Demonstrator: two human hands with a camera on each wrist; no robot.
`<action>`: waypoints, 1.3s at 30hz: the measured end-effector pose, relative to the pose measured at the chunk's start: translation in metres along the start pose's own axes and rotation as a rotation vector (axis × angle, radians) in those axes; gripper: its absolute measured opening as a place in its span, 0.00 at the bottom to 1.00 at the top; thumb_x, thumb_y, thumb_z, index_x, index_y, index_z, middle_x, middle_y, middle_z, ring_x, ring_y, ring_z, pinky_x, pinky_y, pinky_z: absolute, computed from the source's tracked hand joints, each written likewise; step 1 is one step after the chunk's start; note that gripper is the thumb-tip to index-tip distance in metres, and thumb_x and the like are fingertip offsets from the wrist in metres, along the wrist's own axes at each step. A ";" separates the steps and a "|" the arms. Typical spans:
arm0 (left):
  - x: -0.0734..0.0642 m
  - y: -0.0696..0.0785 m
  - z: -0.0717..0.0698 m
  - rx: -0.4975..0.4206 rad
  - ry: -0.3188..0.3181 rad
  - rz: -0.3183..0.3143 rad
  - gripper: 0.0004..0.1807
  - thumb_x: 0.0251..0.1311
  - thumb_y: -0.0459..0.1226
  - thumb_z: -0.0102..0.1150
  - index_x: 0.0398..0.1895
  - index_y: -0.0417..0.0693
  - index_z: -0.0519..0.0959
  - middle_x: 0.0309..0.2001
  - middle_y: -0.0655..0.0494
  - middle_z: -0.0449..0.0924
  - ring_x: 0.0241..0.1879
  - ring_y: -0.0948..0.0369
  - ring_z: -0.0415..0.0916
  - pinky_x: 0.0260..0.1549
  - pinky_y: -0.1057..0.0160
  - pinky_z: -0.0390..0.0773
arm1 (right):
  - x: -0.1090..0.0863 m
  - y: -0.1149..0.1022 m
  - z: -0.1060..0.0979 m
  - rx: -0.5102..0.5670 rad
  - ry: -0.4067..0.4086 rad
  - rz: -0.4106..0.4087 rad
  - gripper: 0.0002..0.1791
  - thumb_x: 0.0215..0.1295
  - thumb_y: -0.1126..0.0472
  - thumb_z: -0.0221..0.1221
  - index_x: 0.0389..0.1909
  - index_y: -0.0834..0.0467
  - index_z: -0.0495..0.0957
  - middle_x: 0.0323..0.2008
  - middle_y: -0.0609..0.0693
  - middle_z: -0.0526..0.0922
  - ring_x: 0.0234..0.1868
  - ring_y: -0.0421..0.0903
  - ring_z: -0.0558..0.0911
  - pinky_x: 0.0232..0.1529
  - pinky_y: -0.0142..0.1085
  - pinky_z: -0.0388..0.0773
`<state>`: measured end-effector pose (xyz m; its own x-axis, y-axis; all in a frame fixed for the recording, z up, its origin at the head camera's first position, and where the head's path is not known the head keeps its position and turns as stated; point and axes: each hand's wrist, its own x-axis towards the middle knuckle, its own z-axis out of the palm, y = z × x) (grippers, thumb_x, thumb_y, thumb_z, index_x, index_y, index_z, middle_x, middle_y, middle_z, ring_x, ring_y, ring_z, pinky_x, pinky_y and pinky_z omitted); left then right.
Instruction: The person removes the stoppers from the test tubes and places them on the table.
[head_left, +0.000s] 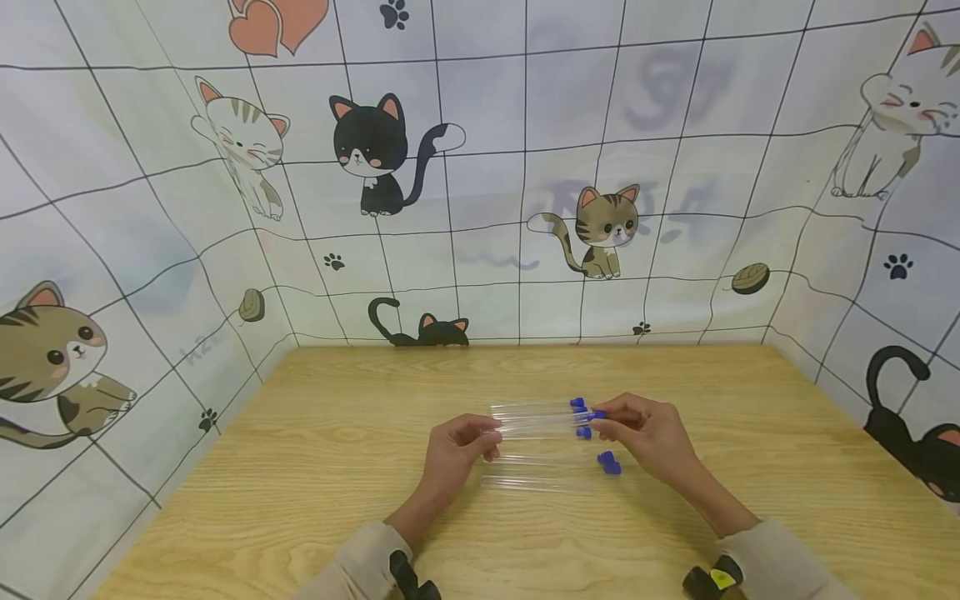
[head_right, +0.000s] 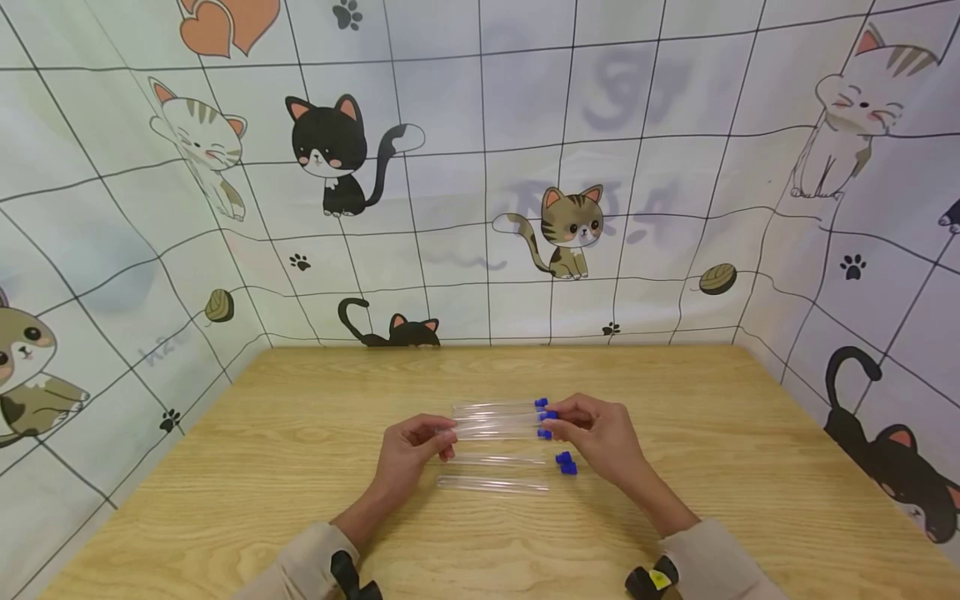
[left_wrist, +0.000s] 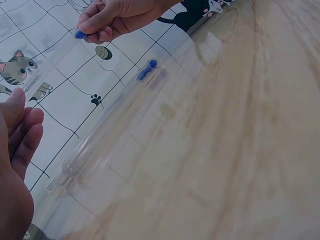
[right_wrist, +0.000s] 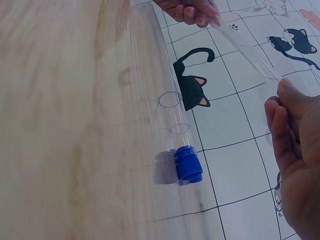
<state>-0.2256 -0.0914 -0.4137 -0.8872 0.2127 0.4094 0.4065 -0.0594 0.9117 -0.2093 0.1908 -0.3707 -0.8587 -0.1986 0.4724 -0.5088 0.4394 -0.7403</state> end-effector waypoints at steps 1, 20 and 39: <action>0.000 0.000 0.000 -0.002 0.000 -0.001 0.07 0.58 0.26 0.61 0.40 0.34 0.81 0.26 0.34 0.78 0.25 0.54 0.78 0.28 0.62 0.79 | 0.000 0.000 0.000 -0.007 0.003 -0.002 0.07 0.60 0.66 0.64 0.39 0.64 0.82 0.25 0.44 0.85 0.26 0.40 0.82 0.27 0.34 0.79; 0.000 -0.001 0.000 0.004 0.011 0.003 0.06 0.60 0.27 0.60 0.40 0.35 0.81 0.26 0.35 0.78 0.25 0.54 0.77 0.29 0.62 0.79 | 0.004 0.044 -0.011 0.130 -0.234 0.044 0.10 0.63 0.58 0.63 0.41 0.59 0.83 0.31 0.60 0.85 0.30 0.52 0.83 0.31 0.44 0.81; 0.005 -0.029 -0.004 0.000 0.012 0.048 0.15 0.59 0.36 0.64 0.42 0.29 0.79 0.25 0.41 0.79 0.24 0.59 0.77 0.28 0.64 0.79 | 0.004 0.044 -0.013 0.166 -0.322 0.042 0.11 0.62 0.60 0.64 0.43 0.59 0.83 0.30 0.51 0.86 0.28 0.47 0.84 0.26 0.41 0.78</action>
<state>-0.2429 -0.0929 -0.4383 -0.8692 0.1980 0.4531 0.4486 -0.0696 0.8910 -0.2344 0.2212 -0.3952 -0.8407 -0.4605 0.2850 -0.4530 0.3096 -0.8360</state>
